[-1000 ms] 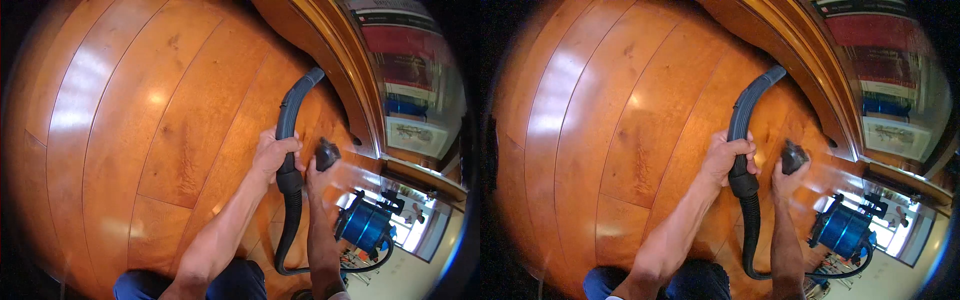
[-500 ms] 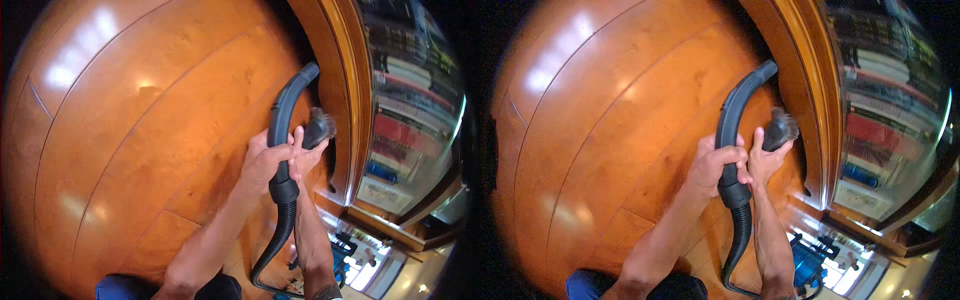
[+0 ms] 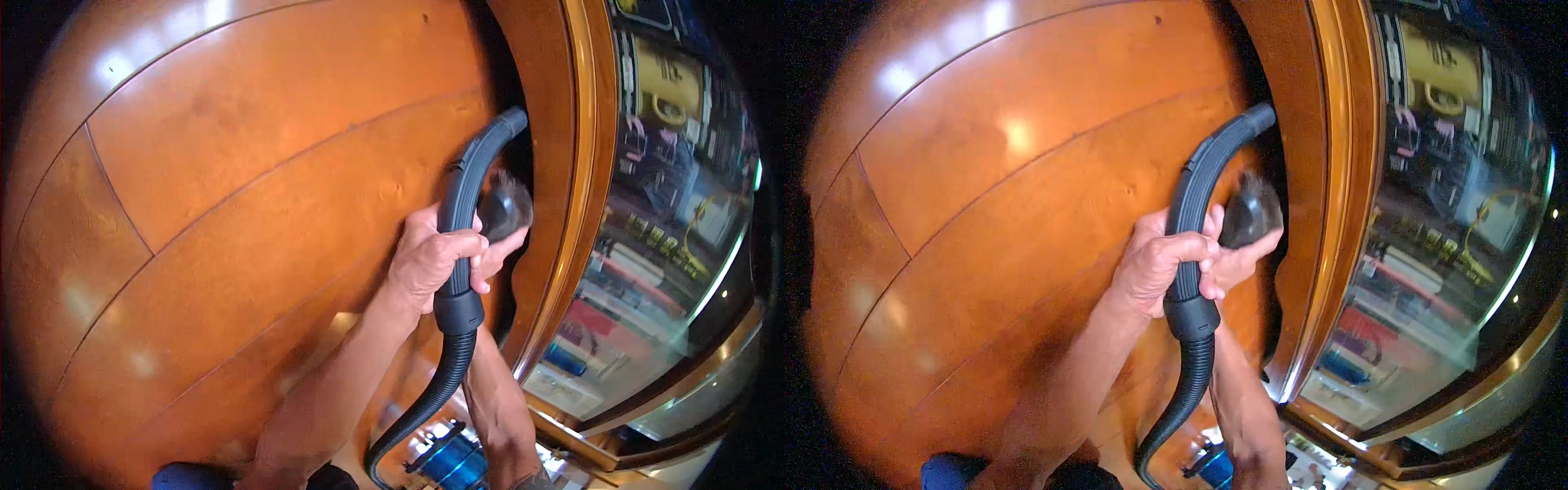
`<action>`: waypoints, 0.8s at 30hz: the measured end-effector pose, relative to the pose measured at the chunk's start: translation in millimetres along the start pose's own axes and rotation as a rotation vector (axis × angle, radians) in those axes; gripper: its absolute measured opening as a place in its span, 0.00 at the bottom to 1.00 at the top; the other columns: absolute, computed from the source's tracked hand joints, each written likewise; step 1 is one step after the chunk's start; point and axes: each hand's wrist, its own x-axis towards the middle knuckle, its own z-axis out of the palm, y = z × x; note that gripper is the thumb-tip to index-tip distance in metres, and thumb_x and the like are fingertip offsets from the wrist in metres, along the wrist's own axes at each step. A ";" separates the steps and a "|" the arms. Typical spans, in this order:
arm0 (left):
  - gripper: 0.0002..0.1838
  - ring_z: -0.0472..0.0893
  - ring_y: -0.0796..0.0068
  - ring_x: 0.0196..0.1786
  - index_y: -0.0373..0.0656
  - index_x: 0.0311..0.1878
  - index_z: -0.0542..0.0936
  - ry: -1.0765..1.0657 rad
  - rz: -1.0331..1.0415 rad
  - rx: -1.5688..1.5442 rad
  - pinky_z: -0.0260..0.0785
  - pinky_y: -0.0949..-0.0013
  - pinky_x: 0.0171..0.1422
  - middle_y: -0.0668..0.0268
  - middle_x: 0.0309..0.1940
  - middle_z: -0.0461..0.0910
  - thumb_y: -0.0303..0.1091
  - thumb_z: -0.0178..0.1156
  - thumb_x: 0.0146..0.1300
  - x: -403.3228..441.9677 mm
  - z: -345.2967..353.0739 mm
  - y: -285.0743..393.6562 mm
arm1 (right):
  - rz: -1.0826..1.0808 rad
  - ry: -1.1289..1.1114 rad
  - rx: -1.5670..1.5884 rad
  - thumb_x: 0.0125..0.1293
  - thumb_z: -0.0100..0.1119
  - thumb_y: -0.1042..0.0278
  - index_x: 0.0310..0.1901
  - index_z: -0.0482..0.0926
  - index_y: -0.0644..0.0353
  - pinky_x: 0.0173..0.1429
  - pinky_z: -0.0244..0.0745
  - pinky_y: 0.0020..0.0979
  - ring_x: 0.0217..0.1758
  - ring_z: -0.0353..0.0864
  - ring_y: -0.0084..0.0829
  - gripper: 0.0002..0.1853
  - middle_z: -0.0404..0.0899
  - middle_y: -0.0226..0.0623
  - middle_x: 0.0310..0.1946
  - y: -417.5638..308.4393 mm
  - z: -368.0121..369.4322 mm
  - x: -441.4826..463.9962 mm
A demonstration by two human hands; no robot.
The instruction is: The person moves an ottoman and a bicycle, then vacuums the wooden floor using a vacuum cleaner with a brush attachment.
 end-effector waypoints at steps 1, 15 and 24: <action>0.11 0.80 0.65 0.17 0.37 0.43 0.74 -0.046 0.017 -0.055 0.80 0.58 0.24 0.60 0.23 0.77 0.21 0.62 0.56 8.8 2.2 6.5 | -0.005 0.009 0.004 0.62 0.75 0.58 0.74 0.58 0.60 0.59 0.76 0.46 0.56 0.81 0.53 0.45 0.79 0.54 0.55 -4.7 7.7 1.4; 0.11 0.81 0.67 0.20 0.39 0.44 0.74 -0.003 0.208 0.038 0.84 0.55 0.30 0.62 0.26 0.77 0.25 0.62 0.58 81.6 46.9 114.6 | -0.065 0.017 0.008 0.61 0.75 0.59 0.75 0.57 0.61 0.60 0.75 0.46 0.58 0.80 0.54 0.46 0.77 0.55 0.57 -24.5 21.6 -0.6; 0.09 0.80 0.66 0.17 0.36 0.40 0.74 0.176 0.223 0.166 0.82 0.59 0.24 0.62 0.23 0.76 0.25 0.62 0.56 49.3 61.4 122.7 | -0.082 0.074 0.021 0.61 0.76 0.60 0.75 0.56 0.61 0.60 0.75 0.47 0.59 0.79 0.56 0.47 0.76 0.56 0.58 -37.9 35.8 4.1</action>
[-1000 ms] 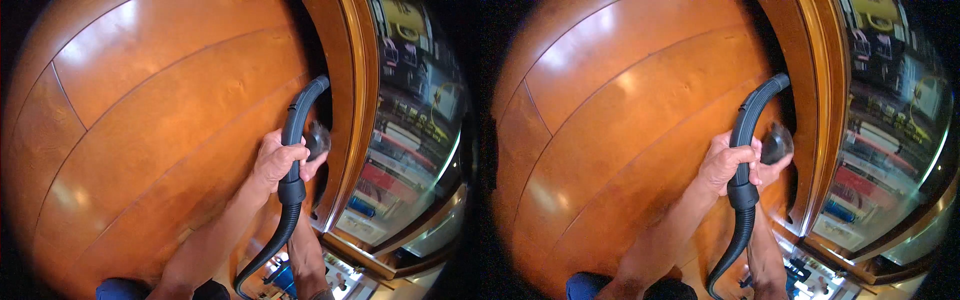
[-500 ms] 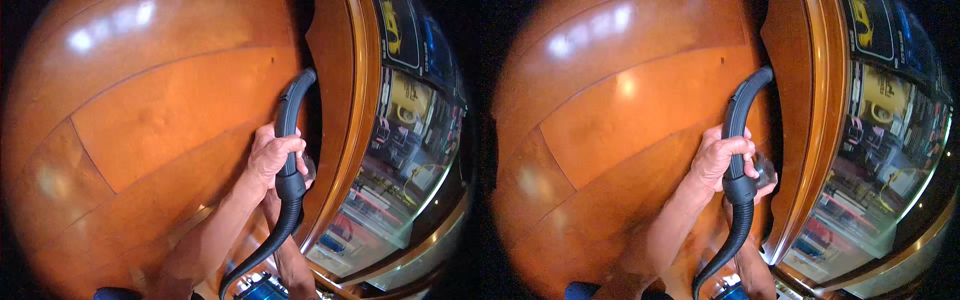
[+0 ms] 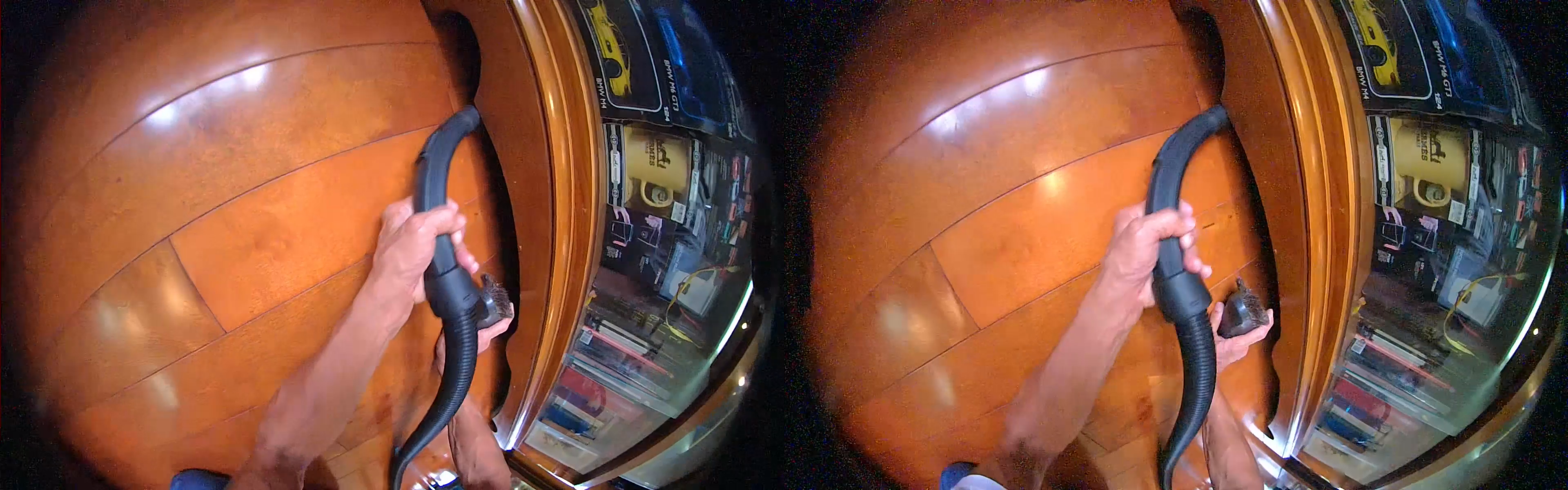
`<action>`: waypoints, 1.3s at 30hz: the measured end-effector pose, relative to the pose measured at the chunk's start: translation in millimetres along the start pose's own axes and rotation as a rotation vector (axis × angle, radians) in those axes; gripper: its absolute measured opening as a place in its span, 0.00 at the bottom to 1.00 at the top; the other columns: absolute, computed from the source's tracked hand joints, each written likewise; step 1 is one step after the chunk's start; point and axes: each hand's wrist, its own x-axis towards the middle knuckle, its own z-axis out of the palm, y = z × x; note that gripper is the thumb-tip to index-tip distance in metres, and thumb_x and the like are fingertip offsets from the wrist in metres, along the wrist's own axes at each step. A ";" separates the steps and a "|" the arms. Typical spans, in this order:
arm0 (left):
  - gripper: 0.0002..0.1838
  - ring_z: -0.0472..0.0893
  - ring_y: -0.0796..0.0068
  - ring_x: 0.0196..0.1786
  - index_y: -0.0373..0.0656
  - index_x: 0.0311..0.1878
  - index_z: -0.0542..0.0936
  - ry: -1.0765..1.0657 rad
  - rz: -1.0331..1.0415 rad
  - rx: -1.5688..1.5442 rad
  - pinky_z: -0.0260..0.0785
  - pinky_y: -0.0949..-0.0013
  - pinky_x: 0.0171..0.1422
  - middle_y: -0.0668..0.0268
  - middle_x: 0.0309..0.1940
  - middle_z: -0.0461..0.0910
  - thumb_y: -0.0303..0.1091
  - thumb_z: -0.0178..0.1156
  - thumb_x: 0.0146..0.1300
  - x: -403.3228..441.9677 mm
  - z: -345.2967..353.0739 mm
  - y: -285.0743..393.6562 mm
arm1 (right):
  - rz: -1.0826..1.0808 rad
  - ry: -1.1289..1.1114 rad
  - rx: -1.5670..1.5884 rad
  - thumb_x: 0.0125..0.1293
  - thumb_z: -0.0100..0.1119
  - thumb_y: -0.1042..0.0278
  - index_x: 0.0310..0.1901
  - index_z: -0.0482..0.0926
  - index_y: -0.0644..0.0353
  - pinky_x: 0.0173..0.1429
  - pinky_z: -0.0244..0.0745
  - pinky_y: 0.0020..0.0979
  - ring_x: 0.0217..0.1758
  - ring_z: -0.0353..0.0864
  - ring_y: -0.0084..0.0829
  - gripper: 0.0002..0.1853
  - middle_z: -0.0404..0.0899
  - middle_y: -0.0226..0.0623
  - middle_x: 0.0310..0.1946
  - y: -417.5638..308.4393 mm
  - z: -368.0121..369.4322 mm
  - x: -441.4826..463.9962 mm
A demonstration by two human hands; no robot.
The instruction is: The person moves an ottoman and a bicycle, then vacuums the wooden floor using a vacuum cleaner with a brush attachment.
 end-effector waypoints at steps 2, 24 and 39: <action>0.12 0.81 0.68 0.19 0.37 0.46 0.74 -0.066 0.045 -0.024 0.85 0.54 0.30 0.62 0.24 0.76 0.25 0.61 0.60 -9.5 -15.5 -1.9 | 0.000 0.016 0.015 0.61 0.76 0.60 0.75 0.56 0.61 0.60 0.75 0.47 0.59 0.79 0.56 0.47 0.76 0.56 0.59 -6.1 5.7 4.6; 0.09 0.84 0.64 0.20 0.31 0.34 0.74 0.257 0.580 0.970 0.77 0.58 0.22 0.57 0.20 0.79 0.27 0.62 0.55 107.6 59.5 79.1 | -0.012 -0.032 -0.012 0.60 0.75 0.61 0.76 0.54 0.65 0.65 0.71 0.48 0.64 0.74 0.60 0.49 0.67 0.60 0.68 -15.6 -0.3 6.2; 0.10 0.79 0.64 0.15 0.34 0.25 0.75 0.445 0.699 0.913 0.74 0.58 0.16 0.53 0.16 0.78 0.29 0.57 0.59 106.8 60.4 166.4 | -0.033 -0.029 0.061 0.60 0.75 0.67 0.74 0.57 0.68 0.72 0.67 0.45 0.69 0.71 0.56 0.46 0.67 0.61 0.67 -10.7 0.4 7.1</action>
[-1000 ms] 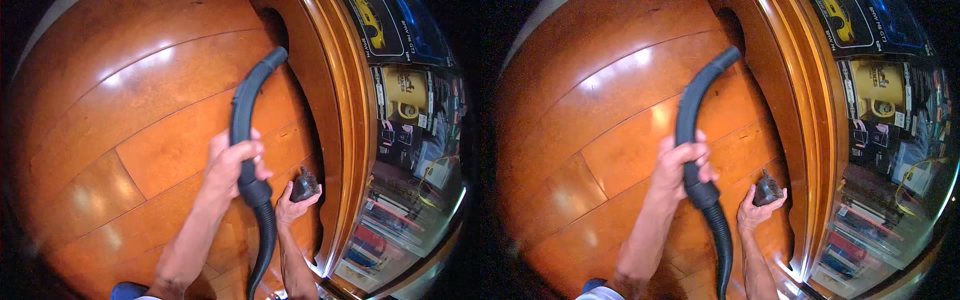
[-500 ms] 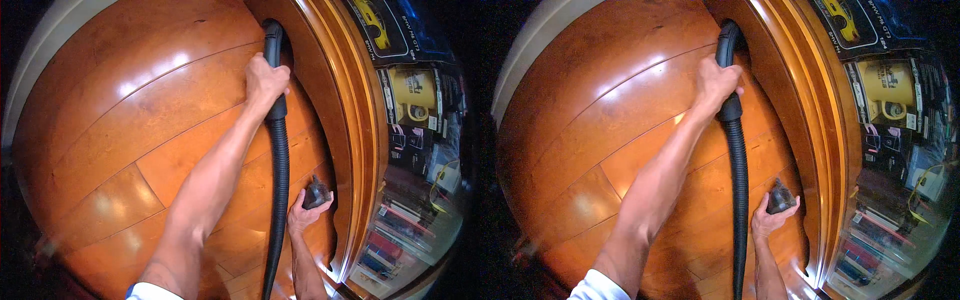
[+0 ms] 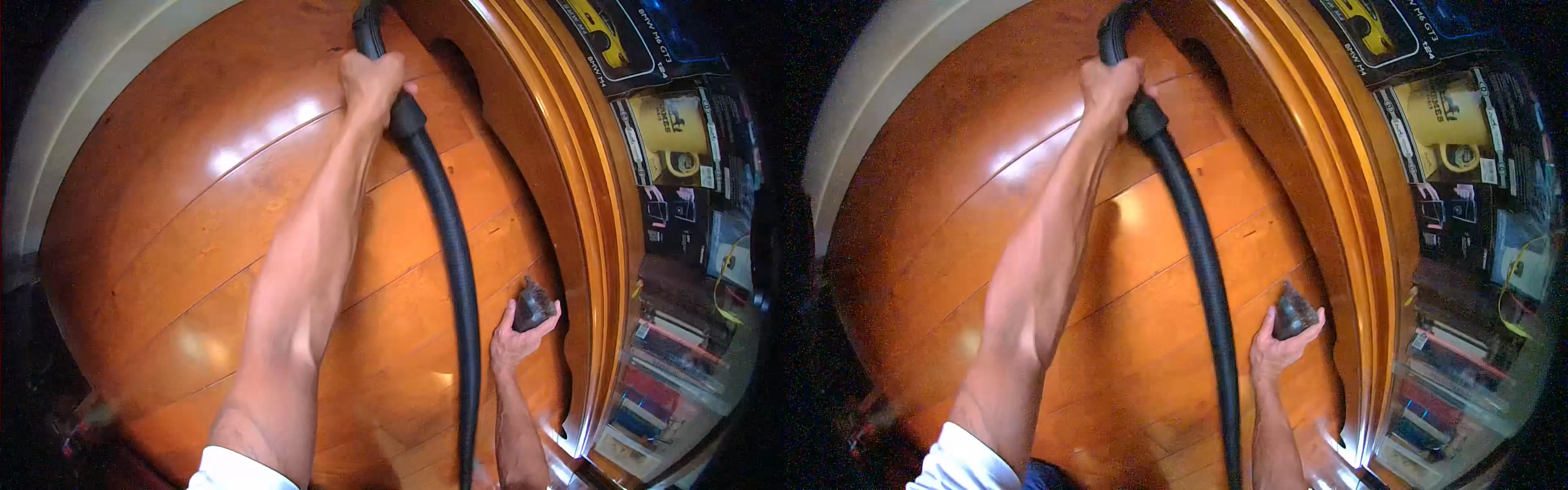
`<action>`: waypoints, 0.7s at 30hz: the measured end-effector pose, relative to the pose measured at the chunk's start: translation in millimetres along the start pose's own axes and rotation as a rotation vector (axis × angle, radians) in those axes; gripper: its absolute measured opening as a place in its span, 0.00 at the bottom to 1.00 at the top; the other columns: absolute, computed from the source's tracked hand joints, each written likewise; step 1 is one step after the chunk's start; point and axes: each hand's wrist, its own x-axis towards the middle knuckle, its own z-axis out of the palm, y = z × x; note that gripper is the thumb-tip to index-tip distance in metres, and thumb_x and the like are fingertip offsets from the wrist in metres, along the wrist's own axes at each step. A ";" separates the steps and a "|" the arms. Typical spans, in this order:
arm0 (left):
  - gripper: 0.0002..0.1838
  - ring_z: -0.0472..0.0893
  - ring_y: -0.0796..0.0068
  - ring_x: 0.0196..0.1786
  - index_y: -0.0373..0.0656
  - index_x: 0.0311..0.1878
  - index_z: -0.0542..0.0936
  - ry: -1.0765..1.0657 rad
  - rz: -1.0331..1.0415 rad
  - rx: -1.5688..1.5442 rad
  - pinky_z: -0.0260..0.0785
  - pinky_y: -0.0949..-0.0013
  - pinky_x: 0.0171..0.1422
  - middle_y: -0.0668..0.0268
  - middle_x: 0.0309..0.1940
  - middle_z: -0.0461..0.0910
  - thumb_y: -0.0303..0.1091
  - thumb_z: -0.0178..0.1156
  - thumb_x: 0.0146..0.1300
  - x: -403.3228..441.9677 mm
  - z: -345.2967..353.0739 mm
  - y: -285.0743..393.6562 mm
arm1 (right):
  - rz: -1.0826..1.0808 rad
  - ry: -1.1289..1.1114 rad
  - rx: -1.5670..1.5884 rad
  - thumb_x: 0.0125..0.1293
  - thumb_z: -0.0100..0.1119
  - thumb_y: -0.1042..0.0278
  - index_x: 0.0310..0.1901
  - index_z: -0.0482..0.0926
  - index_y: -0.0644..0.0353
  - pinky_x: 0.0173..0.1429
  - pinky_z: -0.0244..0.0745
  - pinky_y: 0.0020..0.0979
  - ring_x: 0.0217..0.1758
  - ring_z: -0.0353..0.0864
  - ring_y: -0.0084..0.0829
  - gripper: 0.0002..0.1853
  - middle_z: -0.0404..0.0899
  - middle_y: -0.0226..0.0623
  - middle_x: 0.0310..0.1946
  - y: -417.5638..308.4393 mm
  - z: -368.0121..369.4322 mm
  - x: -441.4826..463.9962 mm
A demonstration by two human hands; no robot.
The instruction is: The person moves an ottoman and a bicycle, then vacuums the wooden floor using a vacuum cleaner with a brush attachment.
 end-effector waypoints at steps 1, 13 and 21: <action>0.10 0.79 0.63 0.16 0.33 0.25 0.74 -0.015 -0.018 0.020 0.74 0.56 0.16 0.53 0.17 0.78 0.28 0.57 0.60 11.1 -7.0 3.2 | -0.016 0.000 -0.006 0.60 0.75 0.68 0.74 0.57 0.68 0.72 0.67 0.45 0.69 0.70 0.56 0.46 0.67 0.60 0.68 -4.0 -2.0 0.1; 0.12 0.86 0.65 0.20 0.28 0.37 0.77 -0.231 -0.142 0.316 0.74 0.61 0.20 0.56 0.17 0.79 0.31 0.63 0.60 -58.1 -53.7 -12.0 | -0.098 -0.014 0.062 0.62 0.74 0.67 0.74 0.57 0.68 0.72 0.66 0.44 0.69 0.70 0.55 0.45 0.67 0.59 0.67 -64.3 34.8 9.3; 0.13 0.81 0.62 0.16 0.29 0.25 0.75 -0.089 -0.075 0.213 0.72 0.58 0.15 0.53 0.17 0.78 0.31 0.60 0.59 -22.6 -52.6 8.9 | -0.115 0.006 0.059 0.60 0.76 0.65 0.73 0.58 0.68 0.72 0.66 0.45 0.68 0.70 0.54 0.46 0.69 0.58 0.66 -60.6 32.8 8.3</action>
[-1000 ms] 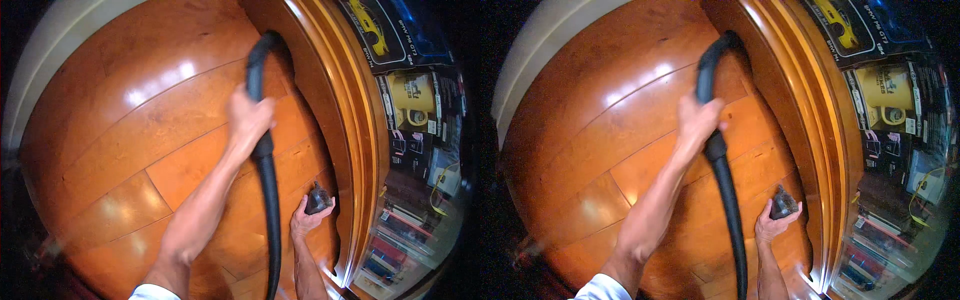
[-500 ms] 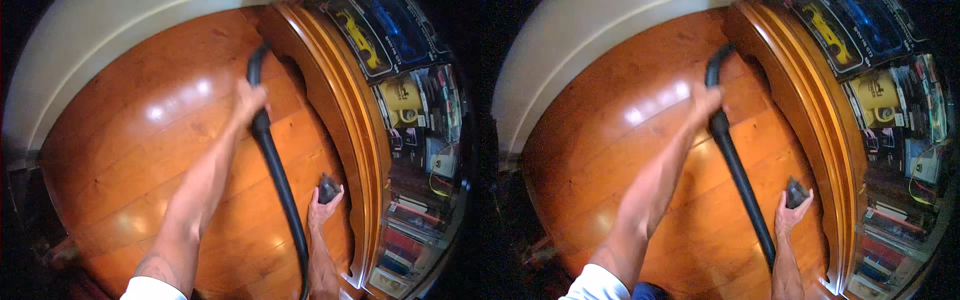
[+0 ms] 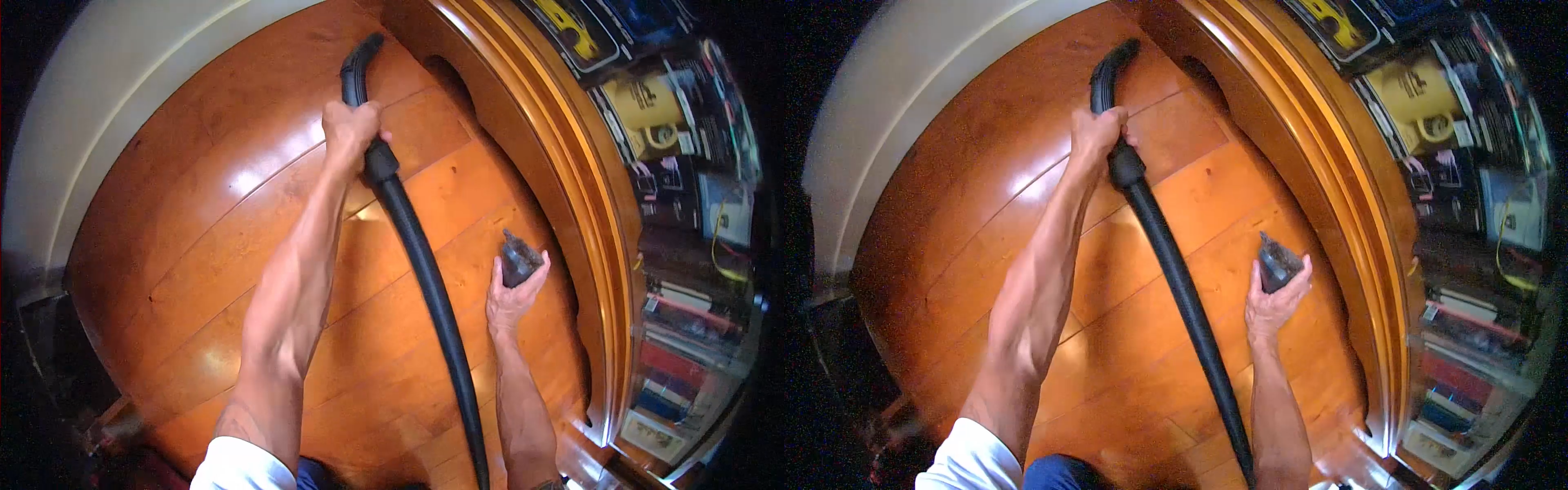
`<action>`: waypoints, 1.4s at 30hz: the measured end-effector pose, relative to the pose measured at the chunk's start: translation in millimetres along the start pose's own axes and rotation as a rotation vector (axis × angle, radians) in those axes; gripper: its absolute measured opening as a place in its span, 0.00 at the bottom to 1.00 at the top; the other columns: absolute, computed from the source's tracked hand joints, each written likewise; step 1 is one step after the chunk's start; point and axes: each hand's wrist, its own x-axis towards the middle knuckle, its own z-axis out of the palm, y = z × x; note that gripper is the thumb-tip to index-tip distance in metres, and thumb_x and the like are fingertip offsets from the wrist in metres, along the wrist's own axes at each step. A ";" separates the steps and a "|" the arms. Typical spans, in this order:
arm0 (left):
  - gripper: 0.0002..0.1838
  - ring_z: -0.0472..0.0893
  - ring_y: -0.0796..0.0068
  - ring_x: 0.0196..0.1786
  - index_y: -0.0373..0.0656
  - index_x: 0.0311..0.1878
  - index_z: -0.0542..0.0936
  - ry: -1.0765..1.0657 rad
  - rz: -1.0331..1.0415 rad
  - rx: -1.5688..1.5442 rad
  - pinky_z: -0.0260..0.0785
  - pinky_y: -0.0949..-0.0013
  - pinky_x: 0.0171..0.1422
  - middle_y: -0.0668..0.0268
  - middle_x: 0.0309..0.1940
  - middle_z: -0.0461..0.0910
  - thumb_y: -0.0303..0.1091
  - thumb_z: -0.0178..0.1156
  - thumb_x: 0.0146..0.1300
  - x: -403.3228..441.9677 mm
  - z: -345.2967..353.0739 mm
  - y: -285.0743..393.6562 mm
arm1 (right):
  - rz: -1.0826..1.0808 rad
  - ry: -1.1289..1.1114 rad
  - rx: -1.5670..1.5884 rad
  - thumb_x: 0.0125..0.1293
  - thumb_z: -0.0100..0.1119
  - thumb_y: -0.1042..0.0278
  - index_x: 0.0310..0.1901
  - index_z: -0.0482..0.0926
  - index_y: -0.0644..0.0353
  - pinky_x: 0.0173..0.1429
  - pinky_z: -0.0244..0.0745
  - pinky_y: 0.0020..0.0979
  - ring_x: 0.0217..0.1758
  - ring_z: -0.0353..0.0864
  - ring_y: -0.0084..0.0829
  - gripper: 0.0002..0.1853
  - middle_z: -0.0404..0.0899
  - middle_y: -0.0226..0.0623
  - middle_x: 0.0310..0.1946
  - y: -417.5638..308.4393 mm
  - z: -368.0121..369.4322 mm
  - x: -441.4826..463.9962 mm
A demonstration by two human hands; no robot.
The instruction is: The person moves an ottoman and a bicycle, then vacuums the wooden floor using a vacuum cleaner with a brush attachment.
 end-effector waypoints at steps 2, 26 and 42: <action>0.13 0.81 0.62 0.17 0.30 0.24 0.76 -0.144 0.045 0.090 0.73 0.58 0.17 0.54 0.16 0.79 0.31 0.60 0.59 7.3 7.5 -3.5 | 0.001 0.018 0.023 0.59 0.76 0.65 0.73 0.59 0.68 0.71 0.67 0.47 0.67 0.70 0.55 0.46 0.69 0.58 0.65 1.5 0.2 5.6; 0.16 0.78 0.49 0.21 0.38 0.44 0.74 -0.876 0.281 0.827 0.71 0.52 0.30 0.52 0.17 0.73 0.27 0.64 0.51 -417.6 -114.2 -70.4 | 1.385 -0.038 1.637 0.59 0.74 0.55 0.47 0.73 0.58 0.56 0.84 0.61 0.40 0.82 0.46 0.23 0.76 0.42 0.34 -26.0 -159.0 -88.3; 0.17 0.82 0.35 0.30 0.37 0.49 0.71 -0.653 0.468 1.025 0.72 0.43 0.33 0.41 0.23 0.79 0.34 0.65 0.63 -398.2 4.4 -134.6 | 0.367 -0.374 -0.144 0.67 0.64 0.48 0.79 0.52 0.57 0.81 0.37 0.65 0.83 0.46 0.56 0.46 0.57 0.53 0.77 37.9 -162.9 -206.4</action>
